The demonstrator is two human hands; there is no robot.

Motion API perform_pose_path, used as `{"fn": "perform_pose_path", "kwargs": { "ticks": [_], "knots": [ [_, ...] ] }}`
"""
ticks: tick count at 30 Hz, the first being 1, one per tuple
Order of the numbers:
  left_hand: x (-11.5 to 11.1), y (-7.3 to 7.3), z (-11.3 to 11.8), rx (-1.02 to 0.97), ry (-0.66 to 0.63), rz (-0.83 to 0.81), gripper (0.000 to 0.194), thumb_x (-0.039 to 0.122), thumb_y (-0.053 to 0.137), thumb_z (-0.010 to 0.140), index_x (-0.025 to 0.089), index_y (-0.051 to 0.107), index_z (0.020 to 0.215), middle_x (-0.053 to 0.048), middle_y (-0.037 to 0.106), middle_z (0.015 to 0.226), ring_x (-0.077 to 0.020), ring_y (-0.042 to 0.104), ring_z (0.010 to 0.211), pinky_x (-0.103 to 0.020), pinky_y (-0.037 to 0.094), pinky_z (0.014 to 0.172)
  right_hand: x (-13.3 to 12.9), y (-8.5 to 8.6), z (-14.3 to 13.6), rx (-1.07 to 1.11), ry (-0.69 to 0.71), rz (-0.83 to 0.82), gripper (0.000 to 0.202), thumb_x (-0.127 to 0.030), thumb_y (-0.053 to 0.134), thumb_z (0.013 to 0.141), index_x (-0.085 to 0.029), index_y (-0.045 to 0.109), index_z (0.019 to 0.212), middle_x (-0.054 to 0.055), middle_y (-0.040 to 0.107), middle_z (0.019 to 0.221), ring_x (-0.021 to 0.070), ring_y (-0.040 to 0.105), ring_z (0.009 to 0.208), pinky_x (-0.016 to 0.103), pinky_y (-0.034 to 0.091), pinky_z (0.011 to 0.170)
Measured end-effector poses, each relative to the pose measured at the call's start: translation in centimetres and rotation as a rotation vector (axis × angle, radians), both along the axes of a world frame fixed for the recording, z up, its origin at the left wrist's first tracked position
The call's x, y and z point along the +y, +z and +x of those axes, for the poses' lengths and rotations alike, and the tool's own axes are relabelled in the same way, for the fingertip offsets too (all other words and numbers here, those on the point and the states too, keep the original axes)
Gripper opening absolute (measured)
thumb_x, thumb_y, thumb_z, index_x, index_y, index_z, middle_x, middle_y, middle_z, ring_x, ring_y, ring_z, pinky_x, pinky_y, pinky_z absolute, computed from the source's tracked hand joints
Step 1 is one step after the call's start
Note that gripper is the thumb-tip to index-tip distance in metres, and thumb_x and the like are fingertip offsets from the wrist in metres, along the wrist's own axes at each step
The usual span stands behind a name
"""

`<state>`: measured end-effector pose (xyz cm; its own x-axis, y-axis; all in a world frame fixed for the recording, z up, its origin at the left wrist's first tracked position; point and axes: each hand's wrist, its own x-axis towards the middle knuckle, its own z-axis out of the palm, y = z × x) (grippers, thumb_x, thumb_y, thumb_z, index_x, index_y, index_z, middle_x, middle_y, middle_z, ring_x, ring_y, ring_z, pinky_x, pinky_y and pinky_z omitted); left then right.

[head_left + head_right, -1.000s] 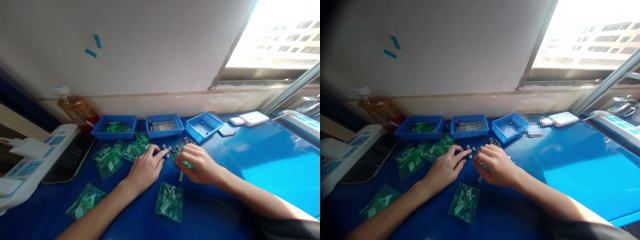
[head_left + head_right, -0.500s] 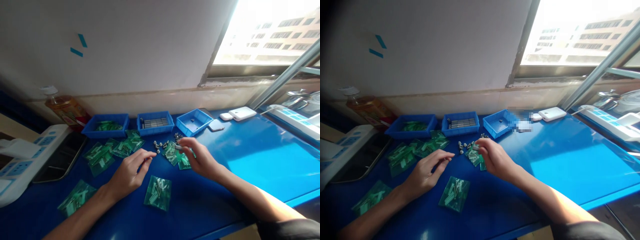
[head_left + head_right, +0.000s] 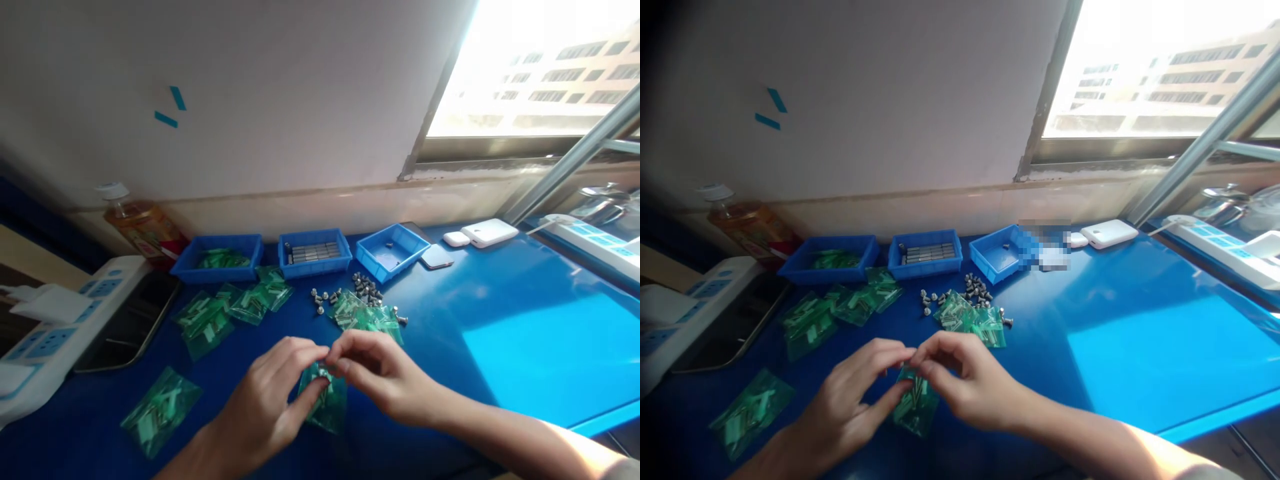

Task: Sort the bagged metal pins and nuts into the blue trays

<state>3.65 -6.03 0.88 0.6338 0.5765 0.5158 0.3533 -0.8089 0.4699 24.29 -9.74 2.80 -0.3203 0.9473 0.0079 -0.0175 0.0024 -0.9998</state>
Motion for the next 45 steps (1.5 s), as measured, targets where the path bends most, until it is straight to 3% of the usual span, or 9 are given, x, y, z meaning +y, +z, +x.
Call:
{"fn": "perform_pose_path", "kwargs": {
  "ticks": [5,9,13,15,18,28,35,39,45],
  "knots": [
    [-0.2,-0.4,0.3,-0.037,0.010,-0.081,0.018,0.015,0.055,0.091,0.022,0.056,0.109,-0.001,0.065,0.092,-0.0117,0.064,0.082,-0.019,0.050,0.077,-0.3,-1.3,-0.7,-0.047,-0.033,0.012,0.013,-0.033,0.049,0.094,-0.019,0.049,0.093,0.000,0.057,0.077,0.0101,0.055,0.068,0.022,0.047,0.063],
    [0.0,0.1,0.1,-0.041,0.051,-0.257,0.007,0.021,0.052,0.093,0.021,0.059,0.093,0.002,0.062,0.078,-0.0102,0.060,0.068,-0.018,0.047,0.064,-0.1,-1.7,-0.7,-0.310,-0.073,0.386,0.015,-0.020,0.056,0.088,-0.021,0.051,0.101,0.001,0.059,0.083,0.0117,0.056,0.073,0.023,0.048,0.068],
    [-0.1,-0.2,0.0,0.004,0.032,-0.369,0.020,0.028,0.045,0.096,0.021,0.059,0.082,0.002,0.059,0.071,-0.0106,0.058,0.063,-0.020,0.046,0.059,0.1,-2.1,-1.2,-0.478,-0.144,0.661,0.011,-0.016,0.053,0.089,-0.020,0.053,0.099,0.002,0.060,0.079,0.0120,0.055,0.069,0.022,0.046,0.063],
    [0.0,-0.5,-0.2,0.006,0.051,-0.363,0.010,0.029,0.051,0.094,0.023,0.058,0.097,0.002,0.062,0.078,-0.0107,0.060,0.066,-0.019,0.048,0.061,0.3,-2.2,-1.3,-0.499,-0.161,0.672,0.009,-0.018,0.052,0.091,-0.019,0.055,0.099,0.003,0.061,0.077,0.0118,0.054,0.066,0.022,0.045,0.062],
    [0.1,-0.6,-0.4,0.000,0.033,-0.263,0.025,0.022,0.059,0.089,0.025,0.053,0.113,0.001,0.065,0.091,-0.0114,0.063,0.078,-0.019,0.050,0.072,0.4,-2.2,-1.4,-0.504,-0.179,0.628,0.007,-0.020,0.050,0.092,-0.019,0.057,0.094,0.002,0.061,0.073,0.0108,0.055,0.063,0.021,0.045,0.060],
    [0.5,0.2,-0.8,0.019,-0.028,-0.219,0.015,0.023,0.045,0.096,0.021,0.059,0.090,0.000,0.063,0.079,-0.0137,0.061,0.072,-0.023,0.046,0.067,0.0,-2.2,-1.6,-0.529,-0.194,0.717,0.021,-0.022,0.053,0.089,-0.021,0.049,0.110,0.004,0.063,0.083,0.0137,0.058,0.071,0.025,0.049,0.065],
    [0.4,0.5,-0.8,0.113,-0.154,-0.254,0.023,0.028,0.039,0.098,0.020,0.057,0.085,-0.001,0.061,0.074,-0.0154,0.058,0.069,-0.026,0.044,0.064,0.3,-0.8,-1.1,-0.587,-0.092,0.806,0.006,-0.023,0.051,0.088,-0.018,0.054,0.088,0.004,0.058,0.068,0.0140,0.049,0.059,0.027,0.042,0.055],
    [0.2,0.8,-0.8,0.068,-0.059,-0.106,0.012,0.026,0.052,0.093,0.021,0.056,0.104,-0.001,0.066,0.083,-0.0154,0.061,0.074,-0.026,0.046,0.069,0.4,-0.6,-1.0,-0.575,-0.151,0.798,0.004,-0.020,0.050,0.087,-0.019,0.053,0.087,0.003,0.058,0.068,0.0132,0.048,0.058,0.026,0.040,0.055],
    [0.3,0.7,-0.9,-0.031,0.166,-0.049,0.012,0.027,0.052,0.094,0.023,0.060,0.101,0.000,0.068,0.080,-0.0147,0.064,0.069,-0.026,0.048,0.068,1.5,-0.6,-2.1,-0.558,-0.180,0.832,0.011,-0.023,0.053,0.089,-0.018,0.054,0.098,0.005,0.061,0.077,0.0143,0.055,0.067,0.026,0.046,0.062]
  ]
}}
